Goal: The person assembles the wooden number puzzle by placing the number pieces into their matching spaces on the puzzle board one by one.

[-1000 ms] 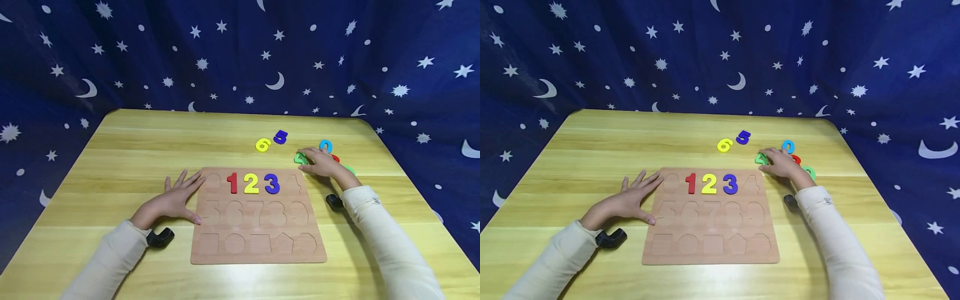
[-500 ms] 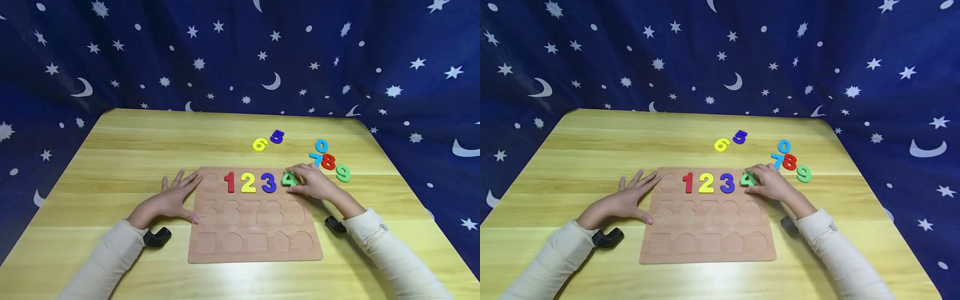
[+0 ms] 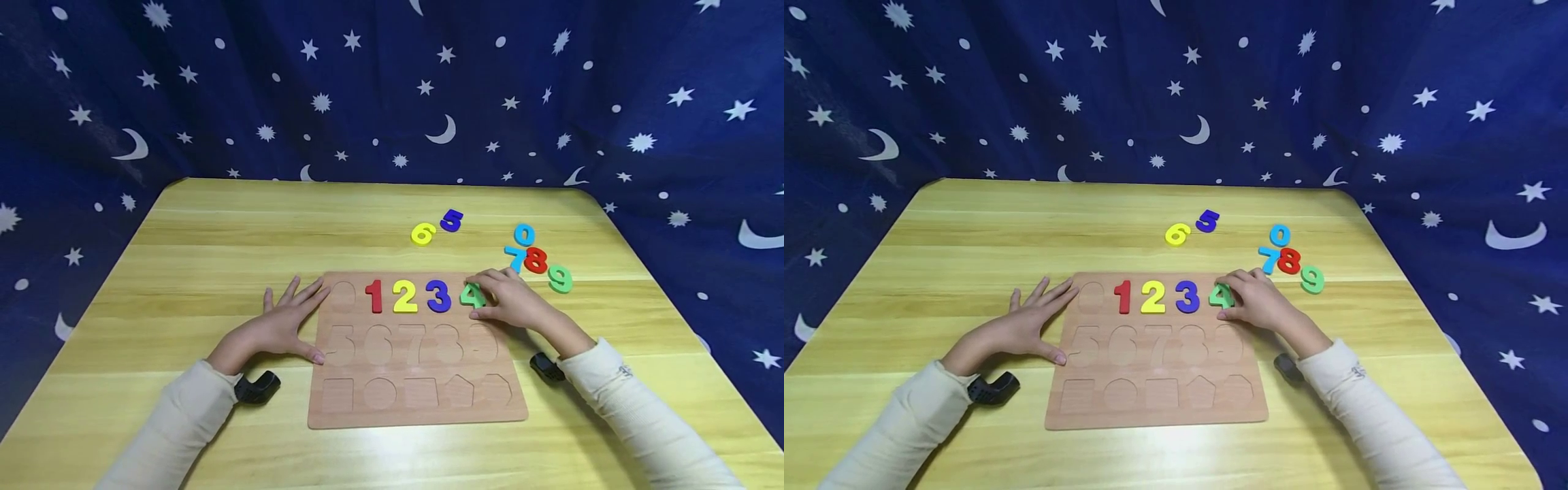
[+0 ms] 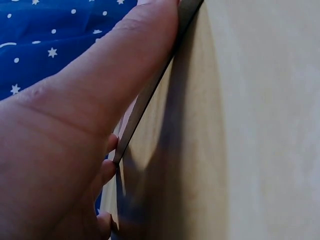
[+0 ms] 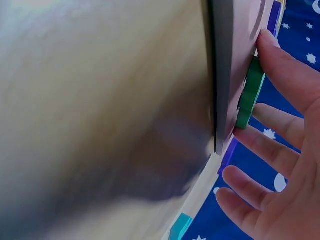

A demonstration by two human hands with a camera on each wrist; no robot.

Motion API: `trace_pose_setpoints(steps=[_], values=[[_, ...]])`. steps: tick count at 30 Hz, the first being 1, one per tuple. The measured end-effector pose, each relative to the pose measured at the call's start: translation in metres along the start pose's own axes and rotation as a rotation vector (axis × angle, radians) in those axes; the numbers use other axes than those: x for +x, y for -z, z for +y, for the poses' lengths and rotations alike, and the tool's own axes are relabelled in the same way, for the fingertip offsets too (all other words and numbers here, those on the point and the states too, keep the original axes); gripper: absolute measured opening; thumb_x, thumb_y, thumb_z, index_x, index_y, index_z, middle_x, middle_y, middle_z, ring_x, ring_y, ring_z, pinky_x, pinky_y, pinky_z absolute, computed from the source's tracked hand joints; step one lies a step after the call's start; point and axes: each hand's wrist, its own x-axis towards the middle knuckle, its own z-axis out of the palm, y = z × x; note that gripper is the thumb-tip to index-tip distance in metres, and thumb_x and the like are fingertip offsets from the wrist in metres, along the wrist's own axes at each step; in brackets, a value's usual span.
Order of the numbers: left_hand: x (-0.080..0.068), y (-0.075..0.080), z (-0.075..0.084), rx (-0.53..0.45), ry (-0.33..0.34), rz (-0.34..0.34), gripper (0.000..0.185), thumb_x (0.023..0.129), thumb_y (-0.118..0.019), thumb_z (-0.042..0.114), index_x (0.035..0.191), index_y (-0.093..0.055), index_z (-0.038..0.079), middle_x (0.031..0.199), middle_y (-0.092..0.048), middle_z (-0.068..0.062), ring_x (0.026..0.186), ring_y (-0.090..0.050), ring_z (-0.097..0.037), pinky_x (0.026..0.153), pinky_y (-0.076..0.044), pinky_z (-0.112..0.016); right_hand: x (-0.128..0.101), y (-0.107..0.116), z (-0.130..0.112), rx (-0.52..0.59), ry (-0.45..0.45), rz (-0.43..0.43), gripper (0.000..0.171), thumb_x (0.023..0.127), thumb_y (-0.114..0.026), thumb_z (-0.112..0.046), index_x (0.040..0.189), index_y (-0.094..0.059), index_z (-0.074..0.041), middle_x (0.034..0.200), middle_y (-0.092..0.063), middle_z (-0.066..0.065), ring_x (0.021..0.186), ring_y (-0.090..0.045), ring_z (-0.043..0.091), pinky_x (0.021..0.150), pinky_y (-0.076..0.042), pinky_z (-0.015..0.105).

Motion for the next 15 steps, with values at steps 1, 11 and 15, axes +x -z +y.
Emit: trace_pose_setpoints(steps=[1, 11, 15], values=[[-0.0001, 0.0001, 0.0001, -0.001, 0.001, -0.001, 0.120, 0.062, -0.079, 0.058, 0.153, -0.015, 0.012, 0.161, -0.004, -0.009, 0.144, 0.011, -0.046, 0.100, 0.016, -0.075, -0.0001, 0.0009, 0.0003, 0.003, 0.003, -0.007, 0.062, 0.077, -0.078, -0.031, 0.126, -0.057, -0.001, 0.122, -0.061, 0.019, 0.103, -0.049, 0.035, 0.084, -0.038, 0.044], [0.0007, 0.0017, -0.0003, 0.003, 0.003, -0.015, 0.121, 0.062, -0.078, 0.060, 0.153, -0.015, 0.014, 0.162, -0.002, -0.009, 0.144, 0.012, -0.046, 0.100, 0.016, -0.075, 0.0014, 0.0056, 0.0047, 0.016, 0.056, -0.050, 0.054, 0.083, -0.073, -0.026, 0.127, -0.057, -0.001, 0.126, -0.059, 0.020, 0.112, -0.052, 0.038, 0.090, -0.037, 0.048], [0.0018, 0.0020, -0.0013, 0.001, 0.007, -0.021, 0.121, 0.062, -0.077, 0.061, 0.153, -0.014, 0.015, 0.162, -0.001, -0.008, 0.144, 0.013, -0.046, 0.100, 0.016, -0.075, 0.0034, 0.0064, 0.0043, -0.018, 0.053, -0.048, 0.052, 0.081, -0.074, -0.025, 0.125, -0.059, -0.002, 0.124, -0.060, 0.018, 0.110, -0.052, 0.037, 0.088, -0.038, 0.047]])
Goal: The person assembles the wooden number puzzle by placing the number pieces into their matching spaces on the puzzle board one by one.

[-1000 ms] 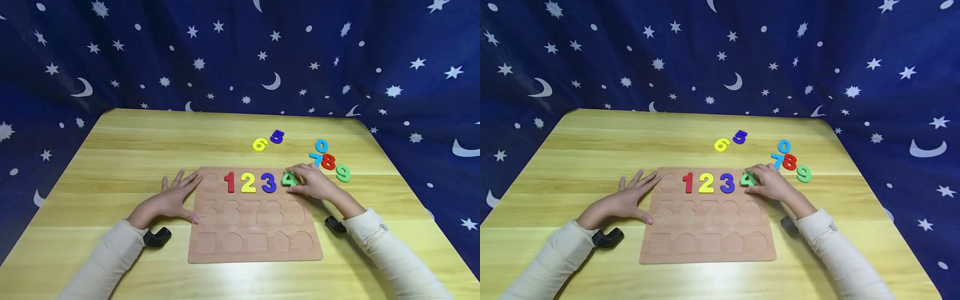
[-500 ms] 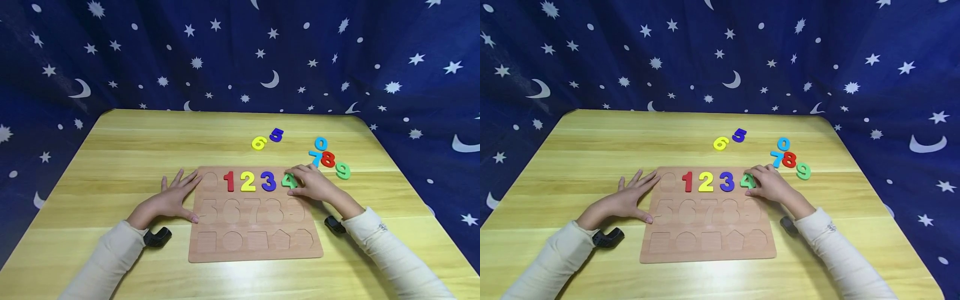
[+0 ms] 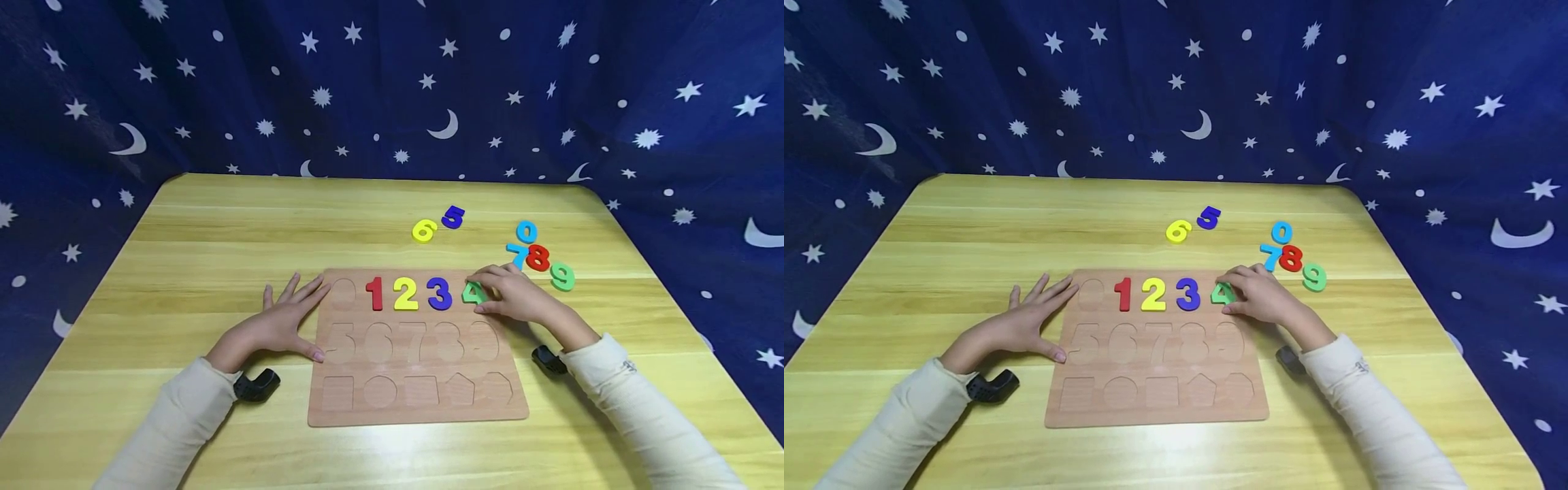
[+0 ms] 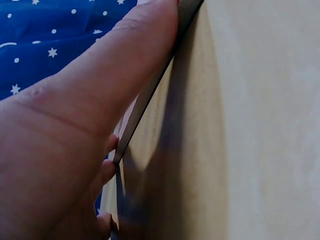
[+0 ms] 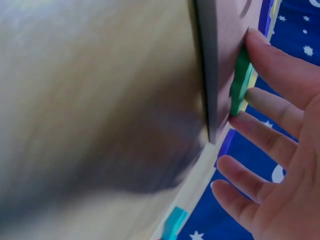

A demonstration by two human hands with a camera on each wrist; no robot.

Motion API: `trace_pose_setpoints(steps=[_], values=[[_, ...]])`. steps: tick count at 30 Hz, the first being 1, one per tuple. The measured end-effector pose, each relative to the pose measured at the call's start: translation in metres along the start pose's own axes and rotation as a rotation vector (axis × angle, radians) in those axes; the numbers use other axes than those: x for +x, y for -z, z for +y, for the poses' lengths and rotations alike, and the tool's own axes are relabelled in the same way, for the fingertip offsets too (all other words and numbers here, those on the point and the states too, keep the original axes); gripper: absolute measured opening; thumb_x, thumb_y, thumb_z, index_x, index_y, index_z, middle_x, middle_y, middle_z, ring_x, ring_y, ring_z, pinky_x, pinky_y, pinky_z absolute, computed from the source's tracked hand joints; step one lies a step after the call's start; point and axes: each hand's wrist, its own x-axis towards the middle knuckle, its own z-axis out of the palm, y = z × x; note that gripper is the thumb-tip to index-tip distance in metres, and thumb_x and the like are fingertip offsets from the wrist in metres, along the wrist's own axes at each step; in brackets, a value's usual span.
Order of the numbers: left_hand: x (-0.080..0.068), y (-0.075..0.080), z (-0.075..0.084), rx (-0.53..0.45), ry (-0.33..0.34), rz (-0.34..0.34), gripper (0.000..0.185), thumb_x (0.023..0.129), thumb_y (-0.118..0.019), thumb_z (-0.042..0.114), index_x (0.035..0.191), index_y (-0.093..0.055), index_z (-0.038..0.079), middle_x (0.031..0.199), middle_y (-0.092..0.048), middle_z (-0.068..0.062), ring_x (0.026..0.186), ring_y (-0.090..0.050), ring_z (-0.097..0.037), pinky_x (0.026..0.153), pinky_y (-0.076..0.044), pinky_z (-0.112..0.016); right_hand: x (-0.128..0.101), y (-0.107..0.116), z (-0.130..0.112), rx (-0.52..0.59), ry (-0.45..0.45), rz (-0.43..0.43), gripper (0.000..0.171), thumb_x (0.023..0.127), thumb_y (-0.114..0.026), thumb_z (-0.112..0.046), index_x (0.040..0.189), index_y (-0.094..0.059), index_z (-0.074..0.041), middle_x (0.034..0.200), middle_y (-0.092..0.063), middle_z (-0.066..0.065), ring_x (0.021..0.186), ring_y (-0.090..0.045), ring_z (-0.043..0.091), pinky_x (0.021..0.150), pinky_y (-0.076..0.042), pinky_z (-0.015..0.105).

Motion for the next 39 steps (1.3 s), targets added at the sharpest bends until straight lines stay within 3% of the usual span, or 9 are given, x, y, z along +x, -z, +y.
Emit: trace_pose_setpoints(steps=[5, 9, 14, 19, 23, 31, 39], values=[[0.001, 0.000, -0.001, -0.007, -0.002, 0.000, 0.121, 0.062, -0.077, 0.060, 0.154, -0.013, 0.015, 0.162, 0.000, -0.009, 0.144, 0.014, -0.045, 0.101, 0.017, -0.074, 0.001, 0.002, 0.000, -0.022, -0.002, -0.014, 0.055, 0.079, -0.076, -0.028, 0.125, -0.059, -0.002, 0.124, -0.060, 0.018, 0.109, -0.051, 0.037, 0.088, -0.039, 0.048], [0.001, -0.001, -0.001, -0.009, -0.002, -0.006, 0.121, 0.063, -0.077, 0.060, 0.154, -0.012, 0.014, 0.161, 0.002, -0.010, 0.144, 0.014, -0.045, 0.101, 0.017, -0.073, 0.002, 0.009, 0.011, 0.031, -0.027, -0.021, 0.062, 0.081, -0.074, -0.030, 0.130, -0.054, 0.000, 0.131, -0.055, 0.024, 0.119, -0.047, 0.044, 0.097, -0.034, 0.054], [0.003, 0.000, -0.002, -0.011, 0.000, 0.000, 0.121, 0.062, -0.077, 0.061, 0.154, -0.012, 0.014, 0.162, 0.003, -0.009, 0.144, 0.015, -0.045, 0.101, 0.017, -0.074, 0.012, 0.034, 0.044, 0.085, -0.156, 0.017, 0.065, 0.086, -0.069, -0.024, 0.138, -0.042, 0.005, 0.141, -0.041, 0.031, 0.131, -0.032, 0.050, 0.106, -0.020, 0.062], [0.002, -0.001, -0.003, -0.009, -0.003, 0.010, 0.122, 0.061, -0.076, 0.063, 0.154, -0.013, 0.014, 0.162, 0.002, -0.008, 0.144, 0.014, -0.046, 0.101, 0.018, -0.073, 0.022, 0.052, 0.080, 0.085, -0.278, 0.016, 0.069, 0.090, -0.065, -0.025, 0.142, -0.033, 0.007, 0.144, -0.031, 0.035, 0.132, -0.025, 0.054, 0.106, -0.018, 0.063], [-0.001, -0.003, -0.003, -0.012, -0.008, 0.017, 0.122, 0.061, -0.076, 0.063, 0.153, -0.014, 0.014, 0.162, 0.000, -0.008, 0.144, 0.013, -0.046, 0.100, 0.017, -0.074, 0.028, 0.058, 0.102, 0.088, -0.319, 0.033, 0.072, 0.090, -0.064, -0.027, 0.143, -0.030, 0.008, 0.144, -0.029, 0.036, 0.131, -0.024, 0.054, 0.105, -0.018, 0.062], [-0.008, -0.006, -0.002, -0.032, -0.005, 0.022, 0.121, 0.059, -0.079, 0.059, 0.153, -0.018, 0.012, 0.161, -0.005, -0.009, 0.144, 0.011, -0.046, 0.100, 0.017, -0.074, 0.042, 0.047, 0.134, 0.102, -0.379, -0.034, 0.074, 0.090, -0.063, -0.023, 0.144, -0.024, 0.011, 0.142, -0.026, 0.040, 0.131, -0.024, 0.054, 0.105, -0.014, 0.062], [-0.002, -0.004, -0.004, -0.003, -0.011, 0.029, 0.121, 0.060, -0.078, 0.061, 0.153, -0.016, 0.014, 0.161, -0.002, -0.009, 0.144, 0.011, -0.047, 0.101, 0.015, -0.074, 0.051, 0.039, 0.149, 0.118, -0.433, -0.118, 0.069, 0.092, -0.059, -0.029, 0.142, -0.029, 0.008, 0.142, -0.029, 0.040, 0.129, -0.021, 0.061, 0.107, -0.013, 0.069]])
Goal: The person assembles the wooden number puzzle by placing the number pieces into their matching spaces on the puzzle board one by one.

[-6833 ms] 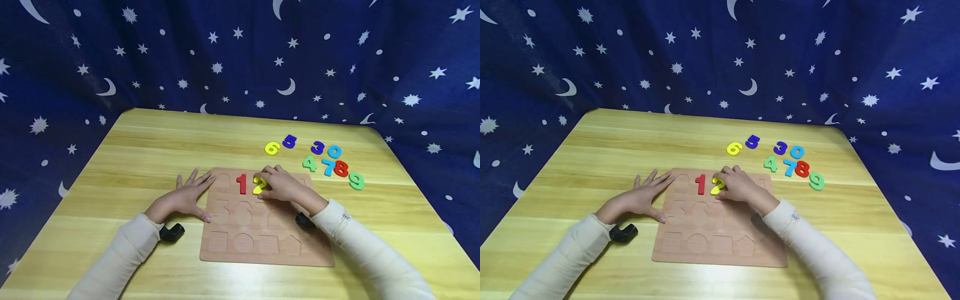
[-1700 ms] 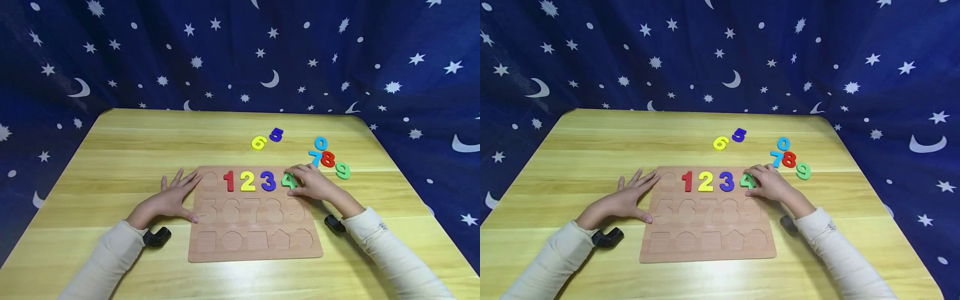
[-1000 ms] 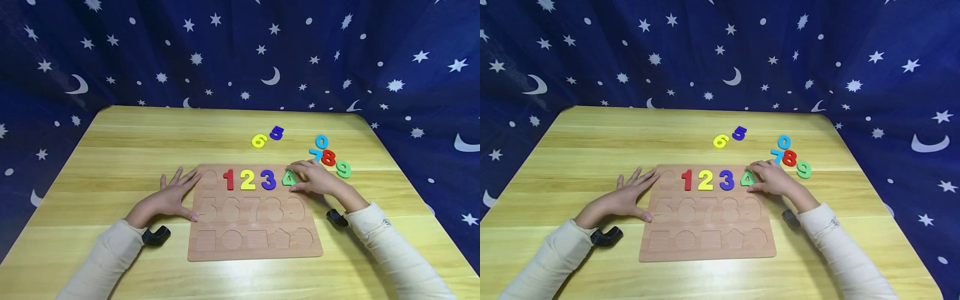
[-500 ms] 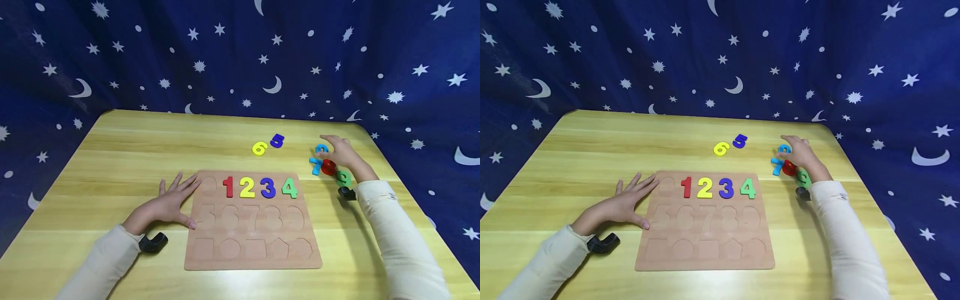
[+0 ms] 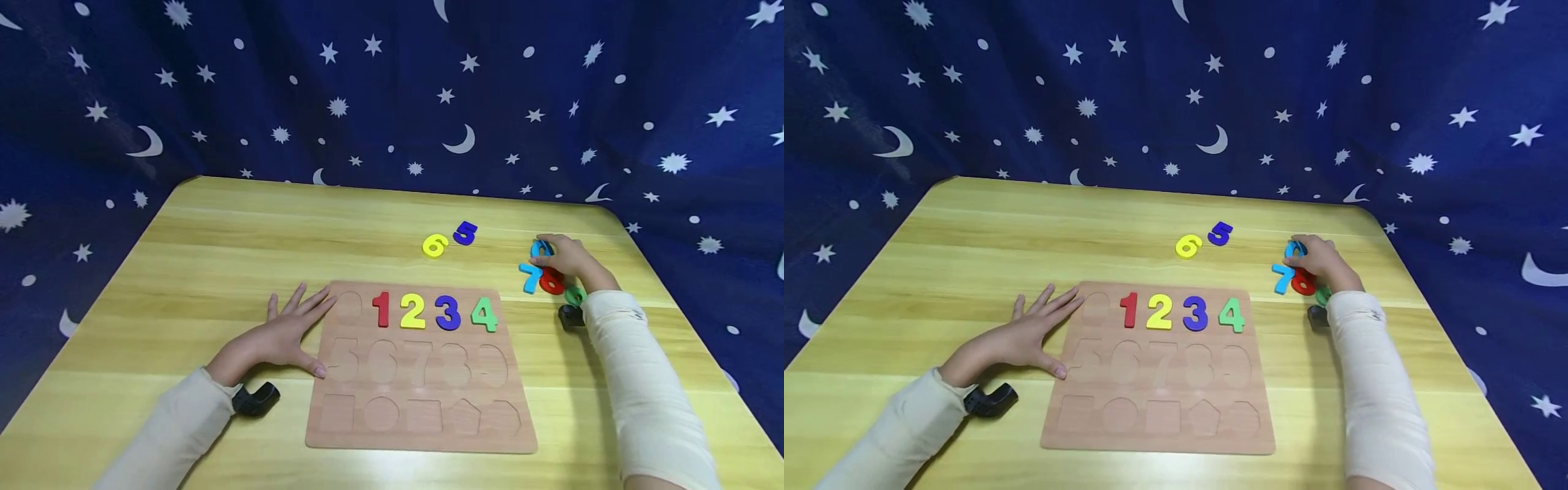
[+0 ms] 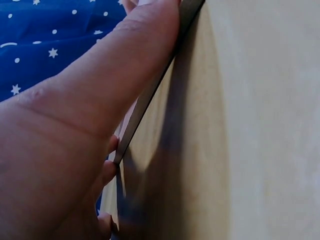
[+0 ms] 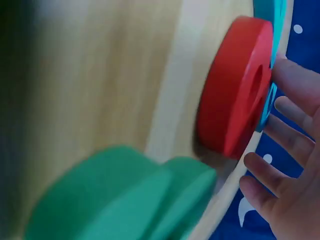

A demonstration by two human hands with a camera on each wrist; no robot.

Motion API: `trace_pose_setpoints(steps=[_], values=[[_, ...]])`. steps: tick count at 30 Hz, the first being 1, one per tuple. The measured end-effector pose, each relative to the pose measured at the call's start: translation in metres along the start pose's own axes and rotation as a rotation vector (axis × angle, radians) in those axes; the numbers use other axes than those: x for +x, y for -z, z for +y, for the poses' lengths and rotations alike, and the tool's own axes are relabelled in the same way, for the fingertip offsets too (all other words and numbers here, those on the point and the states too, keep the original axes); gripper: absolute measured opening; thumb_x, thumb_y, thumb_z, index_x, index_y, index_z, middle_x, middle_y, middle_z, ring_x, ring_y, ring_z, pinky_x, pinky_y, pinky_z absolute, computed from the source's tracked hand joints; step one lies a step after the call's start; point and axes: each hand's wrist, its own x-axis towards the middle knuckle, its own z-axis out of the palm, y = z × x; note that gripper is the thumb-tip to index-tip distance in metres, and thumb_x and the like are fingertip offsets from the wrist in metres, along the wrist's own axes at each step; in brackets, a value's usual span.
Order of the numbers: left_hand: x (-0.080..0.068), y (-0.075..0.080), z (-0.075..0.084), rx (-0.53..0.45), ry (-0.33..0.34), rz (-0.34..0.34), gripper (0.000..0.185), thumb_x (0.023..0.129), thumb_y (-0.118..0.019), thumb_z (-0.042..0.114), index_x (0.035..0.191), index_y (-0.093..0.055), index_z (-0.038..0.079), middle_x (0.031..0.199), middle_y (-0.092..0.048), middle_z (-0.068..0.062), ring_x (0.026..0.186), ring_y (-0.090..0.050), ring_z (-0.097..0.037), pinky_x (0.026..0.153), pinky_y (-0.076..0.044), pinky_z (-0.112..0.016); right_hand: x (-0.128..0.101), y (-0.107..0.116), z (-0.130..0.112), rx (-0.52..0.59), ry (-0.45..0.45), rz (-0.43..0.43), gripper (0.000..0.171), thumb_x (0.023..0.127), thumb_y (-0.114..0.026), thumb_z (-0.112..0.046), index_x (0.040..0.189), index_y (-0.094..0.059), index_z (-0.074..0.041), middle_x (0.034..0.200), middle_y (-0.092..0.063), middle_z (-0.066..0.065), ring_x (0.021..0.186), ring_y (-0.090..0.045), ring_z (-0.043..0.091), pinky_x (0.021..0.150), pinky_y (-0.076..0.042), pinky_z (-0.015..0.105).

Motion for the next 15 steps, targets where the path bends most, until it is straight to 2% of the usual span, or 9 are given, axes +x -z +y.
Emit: trace_pose_setpoints(steps=[4, 8, 11, 15], values=[[-0.001, 0.001, 0.000, -0.001, -0.001, -0.017, 0.121, 0.062, -0.077, 0.061, 0.153, -0.014, 0.014, 0.162, 0.000, -0.009, 0.144, 0.013, -0.046, 0.101, 0.016, -0.074, -0.004, 0.004, -0.011, 0.006, -0.018, 0.011, 0.072, 0.092, -0.060, -0.033, 0.143, -0.029, 0.006, 0.143, -0.027, 0.039, 0.128, -0.019, 0.062, 0.105, -0.018, 0.070], [-0.002, 0.004, 0.001, 0.009, -0.001, -0.028, 0.120, 0.064, -0.077, 0.060, 0.154, -0.013, 0.014, 0.162, 0.000, -0.009, 0.144, 0.013, -0.046, 0.101, 0.015, -0.075, -0.004, 0.009, -0.037, 0.000, 0.049, 0.051, 0.071, 0.091, -0.062, -0.032, 0.142, -0.031, 0.008, 0.143, -0.029, 0.039, 0.130, -0.023, 0.057, 0.108, -0.015, 0.067], [-0.001, 0.006, 0.002, 0.014, 0.007, -0.036, 0.119, 0.065, -0.078, 0.058, 0.154, -0.013, 0.015, 0.162, 0.000, -0.008, 0.144, 0.014, -0.045, 0.101, 0.015, -0.075, -0.003, 0.010, -0.065, -0.003, 0.121, 0.094, 0.070, 0.090, -0.063, -0.030, 0.141, -0.034, 0.008, 0.142, -0.032, 0.037, 0.131, -0.027, 0.054, 0.109, -0.014, 0.063], [-0.001, 0.006, 0.003, 0.021, 0.027, -0.043, 0.118, 0.065, -0.078, 0.057, 0.154, -0.012, 0.017, 0.162, 0.001, -0.006, 0.145, 0.015, -0.042, 0.102, 0.015, -0.073, -0.002, 0.002, -0.116, -0.016, 0.243, 0.161, 0.068, 0.087, -0.068, -0.026, 0.139, -0.039, 0.008, 0.140, -0.040, 0.034, 0.130, -0.035, 0.049, 0.109, -0.020, 0.058]])
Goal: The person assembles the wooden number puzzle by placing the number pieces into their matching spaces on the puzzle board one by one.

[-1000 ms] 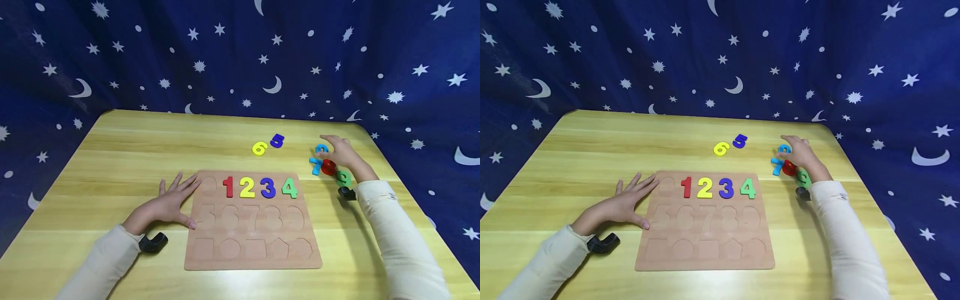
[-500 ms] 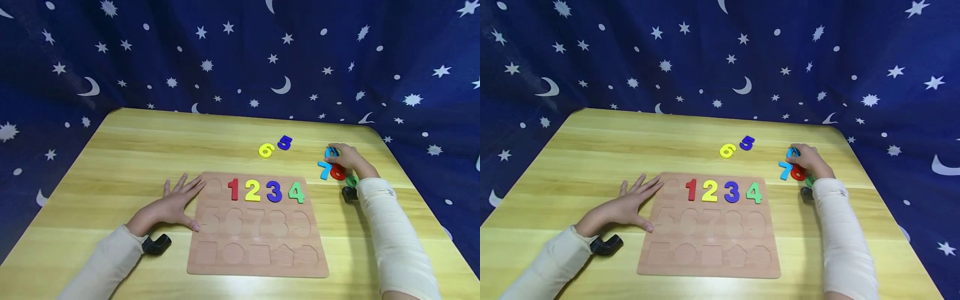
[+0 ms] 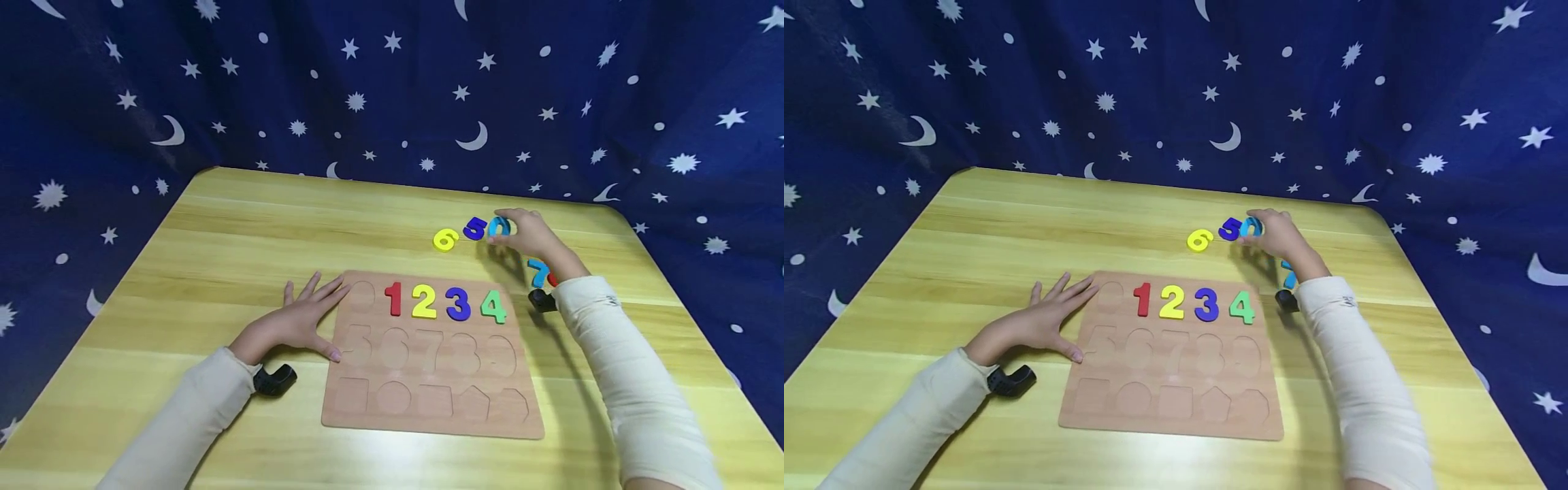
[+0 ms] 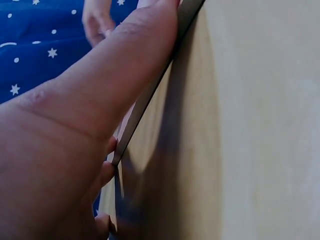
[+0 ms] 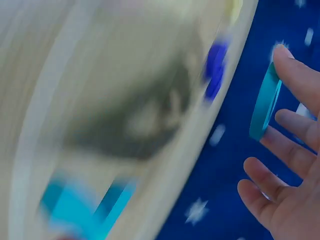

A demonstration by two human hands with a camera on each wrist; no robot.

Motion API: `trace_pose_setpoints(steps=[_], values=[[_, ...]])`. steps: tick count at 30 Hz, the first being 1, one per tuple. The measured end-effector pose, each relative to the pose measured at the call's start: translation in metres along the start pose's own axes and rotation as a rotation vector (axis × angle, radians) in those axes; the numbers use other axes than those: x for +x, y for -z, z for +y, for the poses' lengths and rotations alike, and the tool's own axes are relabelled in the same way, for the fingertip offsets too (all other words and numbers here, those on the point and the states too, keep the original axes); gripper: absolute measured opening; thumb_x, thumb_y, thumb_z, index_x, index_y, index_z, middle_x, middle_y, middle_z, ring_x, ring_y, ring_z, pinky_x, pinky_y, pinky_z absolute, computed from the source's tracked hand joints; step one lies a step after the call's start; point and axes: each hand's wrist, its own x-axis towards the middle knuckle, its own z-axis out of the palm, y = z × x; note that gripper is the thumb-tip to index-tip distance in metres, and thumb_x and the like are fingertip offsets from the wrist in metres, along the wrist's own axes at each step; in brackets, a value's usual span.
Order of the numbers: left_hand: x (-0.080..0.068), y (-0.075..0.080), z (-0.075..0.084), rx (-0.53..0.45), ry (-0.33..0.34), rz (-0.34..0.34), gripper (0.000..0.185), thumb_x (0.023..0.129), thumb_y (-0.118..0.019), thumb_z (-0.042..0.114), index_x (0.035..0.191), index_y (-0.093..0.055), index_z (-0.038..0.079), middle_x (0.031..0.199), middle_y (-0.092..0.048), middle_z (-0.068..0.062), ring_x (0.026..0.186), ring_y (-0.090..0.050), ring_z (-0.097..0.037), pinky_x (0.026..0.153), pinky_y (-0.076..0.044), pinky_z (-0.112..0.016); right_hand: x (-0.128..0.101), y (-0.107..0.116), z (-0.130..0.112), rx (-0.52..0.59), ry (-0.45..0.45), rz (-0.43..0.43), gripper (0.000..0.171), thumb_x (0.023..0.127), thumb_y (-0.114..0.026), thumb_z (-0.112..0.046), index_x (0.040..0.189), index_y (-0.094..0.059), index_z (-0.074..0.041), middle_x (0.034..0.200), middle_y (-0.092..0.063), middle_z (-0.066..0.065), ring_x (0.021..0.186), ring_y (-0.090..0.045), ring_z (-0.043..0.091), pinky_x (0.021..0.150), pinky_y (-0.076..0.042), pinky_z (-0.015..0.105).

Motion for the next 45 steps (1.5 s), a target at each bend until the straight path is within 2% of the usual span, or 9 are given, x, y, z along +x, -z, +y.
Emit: trace_pose_setpoints(steps=[3, 10, 13, 16, 26, 31, 38, 45], values=[[0.002, -0.002, 0.000, 0.013, 0.001, 0.002, 0.118, 0.064, -0.078, 0.059, 0.154, -0.012, 0.017, 0.162, 0.001, -0.005, 0.145, 0.015, -0.041, 0.103, 0.015, -0.073, 0.005, -0.013, -0.041, -0.015, 0.088, 0.026, 0.067, 0.084, -0.072, -0.025, 0.136, -0.044, 0.006, 0.136, -0.047, 0.031, 0.125, -0.042, 0.047, 0.106, -0.027, 0.054], [0.005, -0.002, 0.000, 0.030, -0.008, 0.018, 0.121, 0.063, -0.077, 0.061, 0.154, -0.011, 0.018, 0.162, 0.001, -0.003, 0.145, 0.016, -0.040, 0.102, 0.015, -0.074, 0.000, -0.046, -0.139, 0.005, 0.221, -0.039, 0.067, 0.082, -0.073, -0.035, 0.137, -0.049, -0.003, 0.135, -0.052, 0.021, 0.120, -0.045, 0.042, 0.099, -0.042, 0.051], [0.005, -0.002, 0.000, 0.032, 0.000, 0.015, 0.122, 0.063, -0.077, 0.063, 0.154, -0.009, 0.018, 0.162, 0.002, -0.003, 0.145, 0.016, -0.041, 0.101, 0.015, -0.075, -0.004, -0.062, -0.169, -0.011, 0.286, -0.072, 0.067, 0.082, -0.072, -0.039, 0.135, -0.051, -0.005, 0.133, -0.055, 0.018, 0.116, -0.049, 0.038, 0.096, -0.045, 0.046], [0.006, -0.001, 0.000, 0.034, 0.006, 0.009, 0.123, 0.063, -0.076, 0.065, 0.154, -0.007, 0.018, 0.162, 0.003, -0.002, 0.145, 0.017, -0.041, 0.101, 0.014, -0.075, -0.009, -0.075, -0.189, -0.056, 0.312, -0.108, 0.067, 0.083, -0.070, -0.042, 0.136, -0.051, -0.007, 0.134, -0.055, 0.016, 0.116, -0.051, 0.036, 0.097, -0.044, 0.045], [0.004, 0.001, 0.002, 0.031, 0.002, 0.001, 0.122, 0.065, -0.074, 0.065, 0.154, -0.006, 0.017, 0.162, 0.007, 0.001, 0.144, 0.020, -0.040, 0.100, 0.015, -0.076, -0.019, -0.099, -0.216, -0.166, 0.274, -0.162, 0.069, 0.083, -0.067, -0.050, 0.138, -0.049, -0.013, 0.134, -0.055, 0.012, 0.118, -0.050, 0.033, 0.096, -0.046, 0.046], [0.002, 0.001, 0.005, 0.027, 0.004, 0.008, 0.121, 0.065, -0.074, 0.064, 0.154, -0.005, 0.018, 0.162, 0.005, -0.001, 0.144, 0.019, -0.041, 0.101, 0.016, -0.075, -0.021, -0.103, -0.218, -0.209, 0.251, -0.154, 0.066, 0.083, -0.066, -0.051, 0.137, -0.050, -0.016, 0.134, -0.056, 0.010, 0.116, -0.051, 0.032, 0.093, -0.048, 0.046], [0.001, 0.001, 0.007, 0.013, 0.000, 0.003, 0.121, 0.066, -0.075, 0.062, 0.154, -0.005, 0.017, 0.162, 0.006, -0.002, 0.144, 0.019, -0.041, 0.100, 0.018, -0.074, -0.019, -0.104, -0.217, -0.228, 0.270, -0.164, 0.069, 0.083, -0.064, -0.054, 0.138, -0.049, -0.016, 0.137, -0.054, 0.008, 0.116, -0.050, 0.031, 0.095, -0.046, 0.046], [0.001, 0.001, 0.007, 0.005, -0.001, 0.009, 0.121, 0.065, -0.076, 0.061, 0.154, -0.007, 0.015, 0.162, 0.005, -0.001, 0.144, 0.019, -0.041, 0.100, 0.018, -0.074, -0.018, -0.105, -0.215, -0.227, 0.287, -0.167, 0.065, 0.084, -0.065, -0.050, 0.137, -0.051, -0.015, 0.139, -0.052, 0.008, 0.115, -0.050, 0.031, 0.094, -0.046, 0.046]])
